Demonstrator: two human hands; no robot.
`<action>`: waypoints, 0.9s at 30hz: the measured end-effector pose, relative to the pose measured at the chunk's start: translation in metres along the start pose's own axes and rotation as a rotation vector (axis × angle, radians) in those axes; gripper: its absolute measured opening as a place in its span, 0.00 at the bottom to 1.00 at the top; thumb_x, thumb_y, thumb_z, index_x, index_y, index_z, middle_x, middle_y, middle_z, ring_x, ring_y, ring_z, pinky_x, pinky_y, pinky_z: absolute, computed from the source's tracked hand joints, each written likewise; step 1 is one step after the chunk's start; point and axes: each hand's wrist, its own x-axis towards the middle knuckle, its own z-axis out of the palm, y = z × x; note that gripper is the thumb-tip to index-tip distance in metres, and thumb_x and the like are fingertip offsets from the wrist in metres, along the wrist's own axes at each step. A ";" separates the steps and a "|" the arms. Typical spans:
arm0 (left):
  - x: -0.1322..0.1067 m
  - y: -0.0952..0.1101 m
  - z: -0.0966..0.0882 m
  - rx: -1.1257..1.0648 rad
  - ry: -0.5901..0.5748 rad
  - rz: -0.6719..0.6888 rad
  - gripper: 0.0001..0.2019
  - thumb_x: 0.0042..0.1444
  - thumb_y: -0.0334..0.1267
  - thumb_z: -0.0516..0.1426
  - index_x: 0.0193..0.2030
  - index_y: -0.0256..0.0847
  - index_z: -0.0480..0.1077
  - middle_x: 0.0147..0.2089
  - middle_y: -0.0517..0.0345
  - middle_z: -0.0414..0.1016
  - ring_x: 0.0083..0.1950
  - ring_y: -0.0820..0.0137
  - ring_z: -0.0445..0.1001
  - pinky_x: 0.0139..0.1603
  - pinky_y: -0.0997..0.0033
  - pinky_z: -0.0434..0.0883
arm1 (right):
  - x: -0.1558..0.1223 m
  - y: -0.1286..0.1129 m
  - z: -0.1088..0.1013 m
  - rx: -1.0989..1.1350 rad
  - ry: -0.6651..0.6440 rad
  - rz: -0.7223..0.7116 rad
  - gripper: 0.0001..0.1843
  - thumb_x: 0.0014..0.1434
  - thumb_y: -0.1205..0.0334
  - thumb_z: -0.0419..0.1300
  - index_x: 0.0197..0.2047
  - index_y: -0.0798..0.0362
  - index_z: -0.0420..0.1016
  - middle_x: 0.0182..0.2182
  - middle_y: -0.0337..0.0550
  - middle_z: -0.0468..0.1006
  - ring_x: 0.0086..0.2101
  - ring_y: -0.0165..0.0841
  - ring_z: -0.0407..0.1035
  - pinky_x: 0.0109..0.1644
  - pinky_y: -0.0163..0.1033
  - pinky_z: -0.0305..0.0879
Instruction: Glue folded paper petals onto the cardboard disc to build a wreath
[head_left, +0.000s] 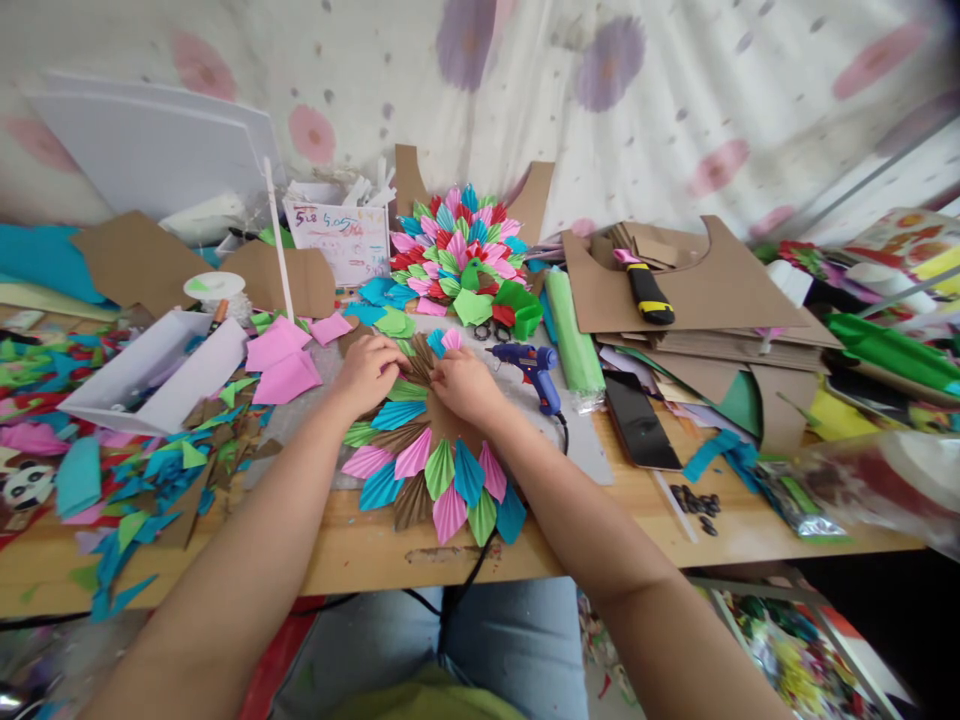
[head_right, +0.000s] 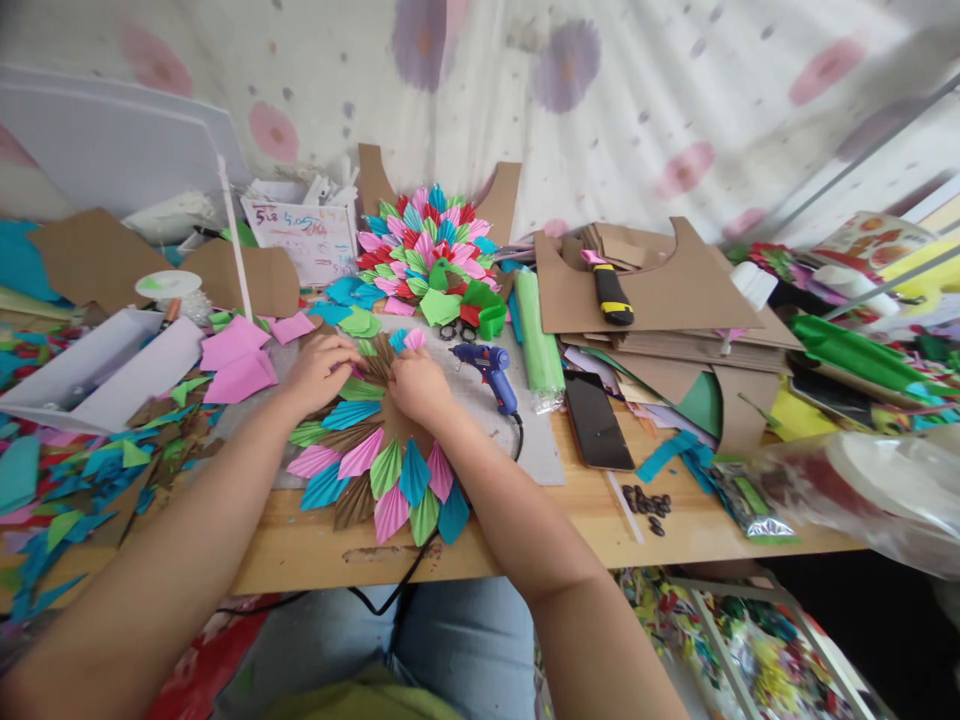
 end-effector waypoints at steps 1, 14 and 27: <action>0.000 0.000 0.002 0.011 -0.024 0.011 0.14 0.51 0.30 0.48 0.31 0.42 0.76 0.38 0.55 0.74 0.43 0.64 0.69 0.49 0.60 0.65 | 0.000 0.000 0.000 -0.001 0.004 -0.003 0.12 0.60 0.68 0.51 0.37 0.60 0.76 0.39 0.52 0.75 0.44 0.39 0.64 0.49 0.39 0.58; -0.001 0.000 0.002 0.011 -0.060 0.015 0.15 0.51 0.29 0.46 0.30 0.41 0.75 0.38 0.54 0.74 0.44 0.64 0.68 0.49 0.59 0.64 | 0.001 0.003 0.004 0.034 0.031 -0.014 0.11 0.59 0.68 0.52 0.37 0.59 0.76 0.37 0.52 0.75 0.42 0.39 0.65 0.49 0.41 0.58; -0.001 -0.001 0.002 0.023 -0.068 0.018 0.16 0.51 0.29 0.46 0.28 0.43 0.75 0.38 0.56 0.74 0.43 0.65 0.68 0.48 0.60 0.64 | 0.001 0.005 0.009 0.082 0.055 0.017 0.11 0.58 0.68 0.53 0.36 0.59 0.76 0.37 0.52 0.75 0.42 0.38 0.65 0.49 0.40 0.58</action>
